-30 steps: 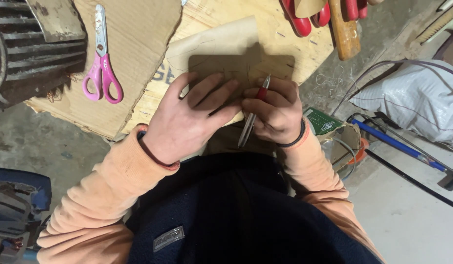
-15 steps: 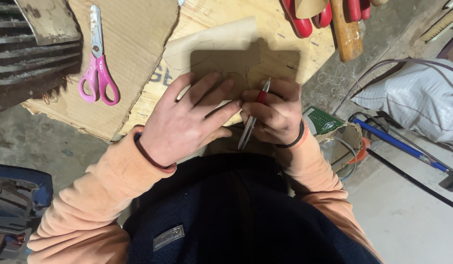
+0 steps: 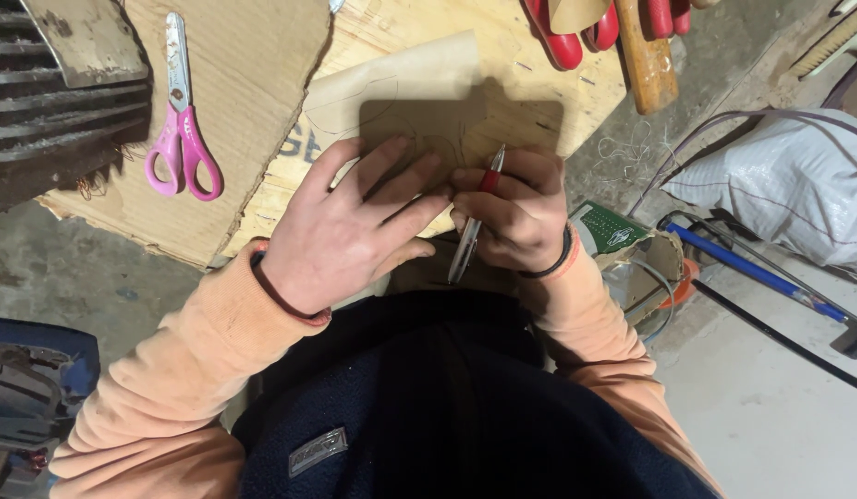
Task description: Draw a circular template and technical markings on a piece of cardboard using a pen and a round object as a guide.
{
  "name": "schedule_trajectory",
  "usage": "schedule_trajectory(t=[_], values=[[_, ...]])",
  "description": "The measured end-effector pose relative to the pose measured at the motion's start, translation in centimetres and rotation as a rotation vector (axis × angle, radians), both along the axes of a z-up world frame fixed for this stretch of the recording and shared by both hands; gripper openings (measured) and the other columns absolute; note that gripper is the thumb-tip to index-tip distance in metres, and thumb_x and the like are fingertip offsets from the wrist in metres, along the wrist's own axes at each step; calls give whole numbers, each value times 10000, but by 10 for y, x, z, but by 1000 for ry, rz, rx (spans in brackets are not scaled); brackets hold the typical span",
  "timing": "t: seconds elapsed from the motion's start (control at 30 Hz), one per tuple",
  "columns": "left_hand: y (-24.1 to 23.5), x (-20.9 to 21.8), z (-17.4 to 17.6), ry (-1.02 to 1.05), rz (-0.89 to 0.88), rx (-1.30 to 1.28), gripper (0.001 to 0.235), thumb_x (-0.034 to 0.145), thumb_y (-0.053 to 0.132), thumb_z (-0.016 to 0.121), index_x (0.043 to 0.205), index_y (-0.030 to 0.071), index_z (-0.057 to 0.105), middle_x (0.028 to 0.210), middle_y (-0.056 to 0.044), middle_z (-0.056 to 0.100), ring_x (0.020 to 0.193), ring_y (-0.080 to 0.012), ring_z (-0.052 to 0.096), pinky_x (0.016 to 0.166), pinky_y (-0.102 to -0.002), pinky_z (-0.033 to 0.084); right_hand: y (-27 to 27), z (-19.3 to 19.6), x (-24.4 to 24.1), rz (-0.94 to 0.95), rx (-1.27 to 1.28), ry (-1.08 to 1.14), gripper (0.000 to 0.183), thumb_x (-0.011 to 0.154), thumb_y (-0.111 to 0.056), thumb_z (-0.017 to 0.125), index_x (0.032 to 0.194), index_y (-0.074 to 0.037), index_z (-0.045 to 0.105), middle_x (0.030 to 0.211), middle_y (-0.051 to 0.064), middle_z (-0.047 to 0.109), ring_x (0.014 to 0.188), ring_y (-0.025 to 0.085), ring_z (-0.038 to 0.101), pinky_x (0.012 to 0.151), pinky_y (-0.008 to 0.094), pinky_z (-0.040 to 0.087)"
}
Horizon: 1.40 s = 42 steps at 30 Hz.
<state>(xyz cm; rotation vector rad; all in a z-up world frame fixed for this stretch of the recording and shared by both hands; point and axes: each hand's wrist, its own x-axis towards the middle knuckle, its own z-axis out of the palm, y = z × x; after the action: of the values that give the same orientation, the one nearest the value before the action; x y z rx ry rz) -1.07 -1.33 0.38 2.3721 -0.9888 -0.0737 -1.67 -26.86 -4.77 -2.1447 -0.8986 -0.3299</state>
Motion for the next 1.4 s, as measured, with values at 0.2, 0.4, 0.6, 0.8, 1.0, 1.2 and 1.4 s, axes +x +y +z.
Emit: schedule_trajectory(t=[0.2,0.4,0.6,0.8,1.0,1.2,1.4], values=[[0,1,1,11,5,-17,518,816,369,822,1265,149,687,1391,-40,651,1315,-267,566,1100,-456,386,0,2,1,14,-15,4,277,888,-133,863,1064,-158,650,1096,26,759,1044,263,606,850,446,518],[1,1,2,2,8,-30,508,813,365,826,1257,151,701,1378,-41,651,1317,-262,567,1095,-456,398,-4,-3,-3,15,-37,10,282,900,-137,877,1071,-129,652,1103,33,760,1055,272,607,876,440,509],[2,0,-1,21,5,-34,515,805,381,828,1261,177,705,1399,-44,653,1330,-270,564,1097,-457,393,-19,1,-21,-122,238,319,211,890,-191,770,986,-70,627,994,130,751,1005,302,576,878,471,521],[1,0,0,21,5,-7,524,810,365,831,1287,191,702,1395,-41,662,1334,-276,562,1109,-458,375,-29,-3,-28,-403,568,530,184,1021,-167,653,995,14,671,851,113,694,549,137,606,530,225,481],[0,0,0,35,17,-5,545,809,359,834,1306,188,694,1391,-33,662,1339,-274,560,1125,-460,369,-14,13,-13,-394,416,693,167,1002,-95,761,1011,-10,617,808,95,692,633,154,604,600,262,503],[1,0,-2,61,18,-48,536,818,324,843,1305,162,688,1403,-44,658,1337,-271,559,1106,-461,375,-10,17,-3,-250,193,505,155,974,-127,751,968,-26,633,827,99,710,626,180,666,618,292,549],[3,-1,-3,39,22,-40,495,810,306,844,1260,159,700,1409,-28,656,1347,-260,562,1104,-445,399,-9,16,-4,-263,152,469,167,973,-137,753,943,-30,628,815,88,715,602,177,655,599,291,535]])
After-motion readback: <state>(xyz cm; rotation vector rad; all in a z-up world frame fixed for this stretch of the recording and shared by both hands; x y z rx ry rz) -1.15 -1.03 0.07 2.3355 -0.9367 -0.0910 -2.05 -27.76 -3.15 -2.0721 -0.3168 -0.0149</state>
